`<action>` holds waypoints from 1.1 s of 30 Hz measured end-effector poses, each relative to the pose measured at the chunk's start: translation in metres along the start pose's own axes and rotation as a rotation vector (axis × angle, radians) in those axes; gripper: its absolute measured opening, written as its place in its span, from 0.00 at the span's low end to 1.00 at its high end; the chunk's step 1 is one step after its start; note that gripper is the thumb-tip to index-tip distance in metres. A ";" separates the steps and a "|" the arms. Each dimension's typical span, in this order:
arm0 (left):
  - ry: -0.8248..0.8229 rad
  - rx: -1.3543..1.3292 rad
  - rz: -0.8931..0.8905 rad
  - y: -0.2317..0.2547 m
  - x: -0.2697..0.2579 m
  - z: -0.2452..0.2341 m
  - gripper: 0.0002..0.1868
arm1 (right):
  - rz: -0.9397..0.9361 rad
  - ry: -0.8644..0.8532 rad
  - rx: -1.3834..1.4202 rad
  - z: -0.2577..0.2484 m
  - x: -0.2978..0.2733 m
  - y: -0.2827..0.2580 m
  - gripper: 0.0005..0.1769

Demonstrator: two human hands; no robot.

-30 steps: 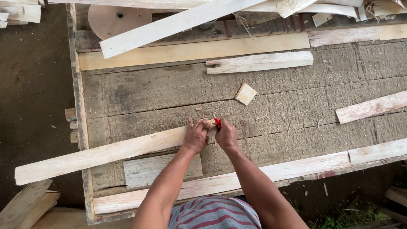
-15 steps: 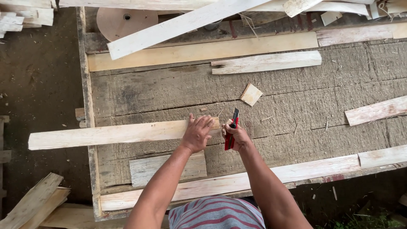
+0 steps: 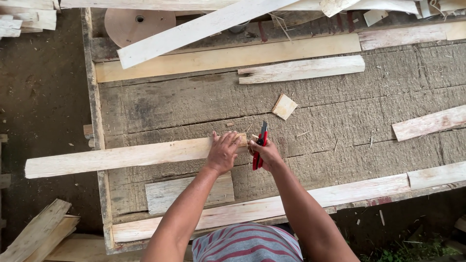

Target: The person uses a red utility knife to cut several long wooden planks into shorter pieces on a wooden workbench. The person repeatedly positions the planks, scores the wood, and snaps off sections, accumulating cut pieces on the bench.

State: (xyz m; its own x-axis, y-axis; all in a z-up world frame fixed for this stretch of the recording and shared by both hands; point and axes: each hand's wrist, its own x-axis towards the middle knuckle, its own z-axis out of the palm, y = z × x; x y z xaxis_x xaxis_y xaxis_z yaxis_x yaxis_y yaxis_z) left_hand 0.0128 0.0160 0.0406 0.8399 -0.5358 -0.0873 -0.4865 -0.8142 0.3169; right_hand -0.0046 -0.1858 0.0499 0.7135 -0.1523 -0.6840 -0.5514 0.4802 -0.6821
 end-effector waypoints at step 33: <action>-0.021 -0.110 -0.365 -0.032 0.060 0.025 0.18 | -0.111 0.373 -0.659 0.030 0.055 -0.023 0.17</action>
State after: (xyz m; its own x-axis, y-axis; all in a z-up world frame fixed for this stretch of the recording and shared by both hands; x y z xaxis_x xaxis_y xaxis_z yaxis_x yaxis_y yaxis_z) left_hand 0.0732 0.0044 0.0013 0.9475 -0.2198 -0.2321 -0.1261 -0.9242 0.3605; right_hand 0.0601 -0.1792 0.0356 0.6509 -0.5075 -0.5646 -0.7126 -0.1520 -0.6849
